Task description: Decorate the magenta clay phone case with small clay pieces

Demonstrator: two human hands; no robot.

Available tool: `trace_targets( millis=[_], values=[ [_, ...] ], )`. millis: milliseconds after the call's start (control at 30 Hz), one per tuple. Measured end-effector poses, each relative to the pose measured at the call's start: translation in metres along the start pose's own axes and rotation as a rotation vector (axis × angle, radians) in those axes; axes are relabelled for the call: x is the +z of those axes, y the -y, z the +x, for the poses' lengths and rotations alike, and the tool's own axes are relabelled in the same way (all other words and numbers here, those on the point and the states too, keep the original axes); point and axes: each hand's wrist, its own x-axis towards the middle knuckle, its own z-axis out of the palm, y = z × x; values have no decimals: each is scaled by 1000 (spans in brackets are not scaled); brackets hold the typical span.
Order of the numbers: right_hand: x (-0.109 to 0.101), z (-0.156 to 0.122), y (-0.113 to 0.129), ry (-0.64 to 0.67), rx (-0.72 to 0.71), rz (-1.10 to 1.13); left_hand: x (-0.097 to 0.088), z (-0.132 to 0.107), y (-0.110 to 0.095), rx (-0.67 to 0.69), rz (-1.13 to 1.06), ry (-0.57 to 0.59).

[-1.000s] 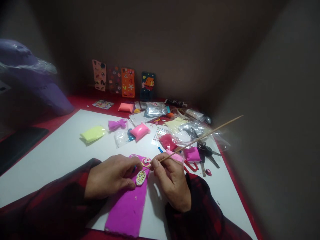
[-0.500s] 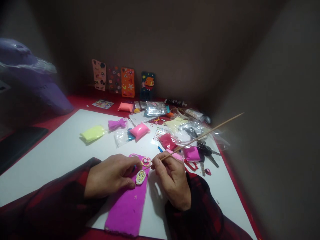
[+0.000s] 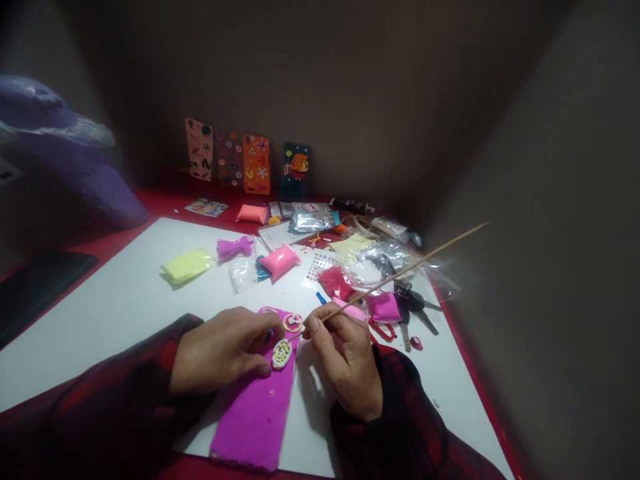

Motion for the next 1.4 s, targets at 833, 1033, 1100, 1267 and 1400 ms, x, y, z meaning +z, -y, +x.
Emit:
trace_targets(
  millis=[833, 1033, 1100, 1267, 1400],
  values=[
    [0, 0, 2, 4, -28, -39, 0, -1, 0, 16, -8, 0],
    [-1, -2, 2, -2, -36, -55, -1, -2, 0, 14, -15, -4],
    [-1, -3, 1, -14, -42, -51, -3, -2, 1, 0, -15, -14],
    [-1, -4, 1, -3, -53, -31, -5, -4, 2, 6, 33, -34],
    [0, -1, 4, 28, -50, -49, -5, -4, 1, 14, 47, -30]
  ],
)
